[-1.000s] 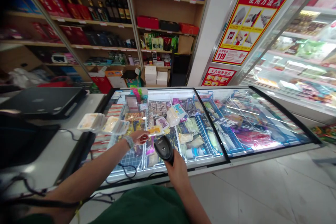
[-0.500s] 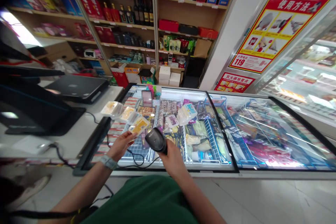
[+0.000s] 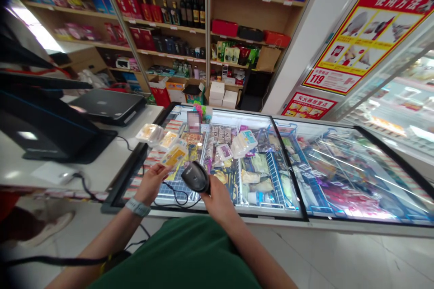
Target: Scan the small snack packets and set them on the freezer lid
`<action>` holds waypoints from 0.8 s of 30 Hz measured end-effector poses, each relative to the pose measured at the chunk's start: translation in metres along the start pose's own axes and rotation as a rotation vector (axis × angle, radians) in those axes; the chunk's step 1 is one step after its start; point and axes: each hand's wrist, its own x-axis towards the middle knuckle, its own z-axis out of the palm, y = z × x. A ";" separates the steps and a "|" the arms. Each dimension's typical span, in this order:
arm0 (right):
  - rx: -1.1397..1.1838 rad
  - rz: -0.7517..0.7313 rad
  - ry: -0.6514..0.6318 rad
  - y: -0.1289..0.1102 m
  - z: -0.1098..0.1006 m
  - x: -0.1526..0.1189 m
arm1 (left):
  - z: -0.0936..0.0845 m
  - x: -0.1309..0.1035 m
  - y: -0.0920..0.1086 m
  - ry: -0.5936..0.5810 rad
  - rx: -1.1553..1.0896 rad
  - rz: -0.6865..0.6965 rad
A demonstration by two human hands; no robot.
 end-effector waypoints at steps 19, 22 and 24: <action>-0.048 0.029 -0.053 0.004 0.006 0.005 | 0.004 -0.001 -0.001 -0.003 0.005 -0.026; -0.037 0.030 -0.055 0.007 0.007 0.005 | -0.001 0.004 -0.002 0.012 -0.036 -0.090; -0.030 0.027 -0.056 0.009 0.009 0.005 | -0.005 0.008 0.000 0.048 -0.109 -0.161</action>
